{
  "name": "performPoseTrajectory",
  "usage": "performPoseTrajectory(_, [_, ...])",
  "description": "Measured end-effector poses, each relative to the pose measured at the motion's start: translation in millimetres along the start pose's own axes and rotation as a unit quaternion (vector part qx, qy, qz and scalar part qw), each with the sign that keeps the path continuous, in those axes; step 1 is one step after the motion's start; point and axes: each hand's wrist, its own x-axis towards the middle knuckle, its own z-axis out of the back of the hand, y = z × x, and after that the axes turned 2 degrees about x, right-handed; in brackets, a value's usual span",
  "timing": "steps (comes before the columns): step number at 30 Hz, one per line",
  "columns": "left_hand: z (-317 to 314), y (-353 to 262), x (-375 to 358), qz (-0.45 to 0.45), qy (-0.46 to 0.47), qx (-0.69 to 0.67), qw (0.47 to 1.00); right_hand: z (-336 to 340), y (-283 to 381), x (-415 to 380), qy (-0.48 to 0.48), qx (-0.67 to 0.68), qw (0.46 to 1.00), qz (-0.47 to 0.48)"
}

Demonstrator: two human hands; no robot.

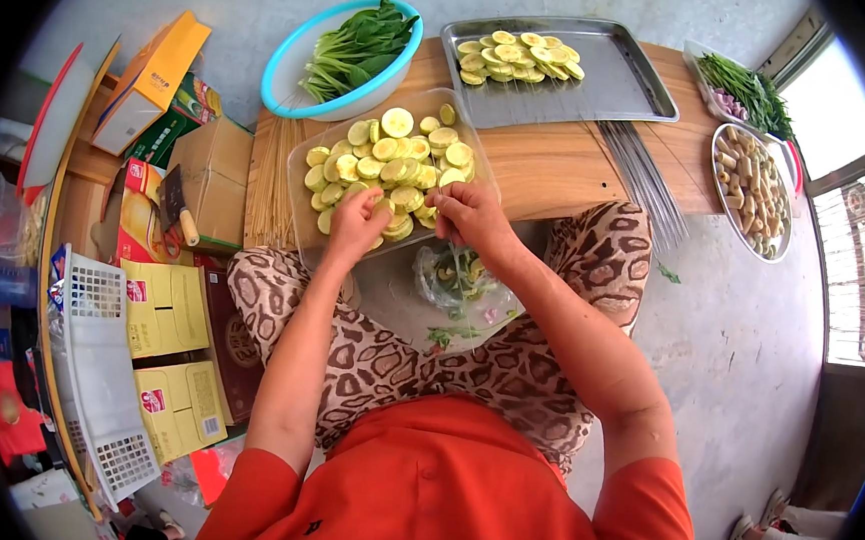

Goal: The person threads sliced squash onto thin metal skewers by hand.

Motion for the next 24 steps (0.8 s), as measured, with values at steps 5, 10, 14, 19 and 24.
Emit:
performPoseTrajectory(5, [21, -7, 8, 0.151, 0.005, -0.594, 0.791, -17, 4, -10, 0.073, -0.001, 0.997, -0.034])
performPoseTrajectory(10, [21, -3, 8, 0.166, -0.022, -0.697, 0.698, -37, 2, -15, 0.133, -0.042, 0.989, -0.058])
performPoseTrajectory(14, [13, 4, 14, 0.165, -0.022, -0.726, 0.667, -46, 0, -13, 0.153, -0.048, 0.986, -0.046])
performPoseTrajectory(19, [10, -3, 17, 0.169, -0.023, -0.735, 0.657, -49, 1, -10, 0.150, -0.046, 0.986, -0.054])
performPoseTrajectory(24, [7, -7, 18, 0.174, -0.015, -0.735, 0.655, -52, 6, -10, 0.146, -0.051, 0.985, -0.070])
